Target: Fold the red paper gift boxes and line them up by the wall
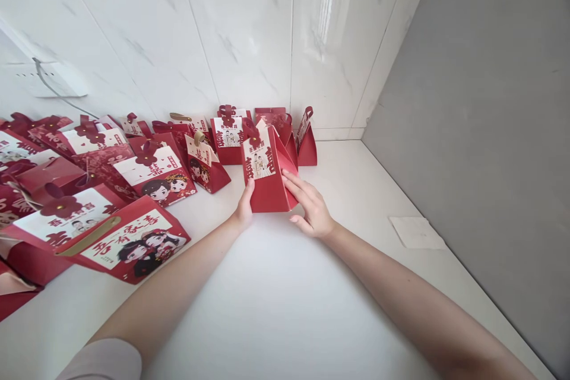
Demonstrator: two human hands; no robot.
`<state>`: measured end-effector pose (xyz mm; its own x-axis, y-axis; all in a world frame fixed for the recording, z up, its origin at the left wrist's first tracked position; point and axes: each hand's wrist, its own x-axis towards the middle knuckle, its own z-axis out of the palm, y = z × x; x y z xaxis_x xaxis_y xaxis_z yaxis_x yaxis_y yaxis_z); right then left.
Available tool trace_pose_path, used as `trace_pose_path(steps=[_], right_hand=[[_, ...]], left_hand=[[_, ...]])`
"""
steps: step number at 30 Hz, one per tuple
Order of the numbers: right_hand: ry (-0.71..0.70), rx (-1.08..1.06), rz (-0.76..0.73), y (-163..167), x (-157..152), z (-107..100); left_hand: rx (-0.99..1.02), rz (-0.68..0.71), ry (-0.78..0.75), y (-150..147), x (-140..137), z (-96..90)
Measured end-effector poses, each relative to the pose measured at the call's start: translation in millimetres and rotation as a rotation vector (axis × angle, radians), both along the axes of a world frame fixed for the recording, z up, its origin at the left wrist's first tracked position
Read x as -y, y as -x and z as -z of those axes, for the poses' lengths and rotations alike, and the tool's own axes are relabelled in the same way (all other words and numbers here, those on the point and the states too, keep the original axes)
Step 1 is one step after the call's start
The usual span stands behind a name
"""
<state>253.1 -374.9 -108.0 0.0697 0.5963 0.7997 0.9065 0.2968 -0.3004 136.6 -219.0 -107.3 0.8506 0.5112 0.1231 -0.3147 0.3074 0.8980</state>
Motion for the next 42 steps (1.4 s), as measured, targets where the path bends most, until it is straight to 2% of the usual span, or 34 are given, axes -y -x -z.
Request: trace_pose_path(steps=[1,3,5,7,9,12,15,20,25,29,32,35,38,42], right_hand=[[-0.001,-0.054,0.001,0,0,-1],[-0.036,-0.208,0.022,0,-1,-2],[-0.075,-0.36,0.024,0,-3,-1],[-0.074,-0.495,-0.008,-1,-6,2],[-0.016,-0.629,-0.06,-4,-9,6],[0.164,-0.79,-0.194,-13,-13,11],[0.313,-0.847,-0.328,-23,-13,13],[0.371,-0.86,-0.393,-35,-12,15],[0.374,-0.851,-0.344,-37,-12,22],[0.25,-0.857,-0.251,-34,-10,22],[0.147,-0.888,-0.209,-26,-6,17],[0.133,-0.871,-0.228,-14,-3,8],[0.069,-0.828,-0.241,-4,-4,-12],[-0.054,-0.752,-0.099,-1,-5,-66]], left_hand=[[0.047,-0.094,-0.085,-1,2,1.2],[0.079,-0.191,-0.245,-2,3,3.6],[0.092,-0.206,-0.345,-4,2,6.0],[0.111,-0.182,-0.366,-4,0,8.5],[0.114,-0.164,-0.373,-4,-1,10.5],[0.013,-0.158,-0.417,-3,-2,11.6],[-0.109,-0.198,-0.466,-3,-1,10.3],[-0.136,-0.178,-0.581,-7,0,10.1],[-0.206,-0.1,-0.63,-9,-1,14.2],[-0.185,-0.047,-0.628,-4,-1,9.7],[-0.076,-0.029,-0.575,6,-2,-6.4],[-0.088,-0.105,-0.63,20,-4,-39.7],[-0.224,-0.16,-0.825,36,-1,-85.6],[-0.451,0.017,-1.157,53,11,-140.2]])
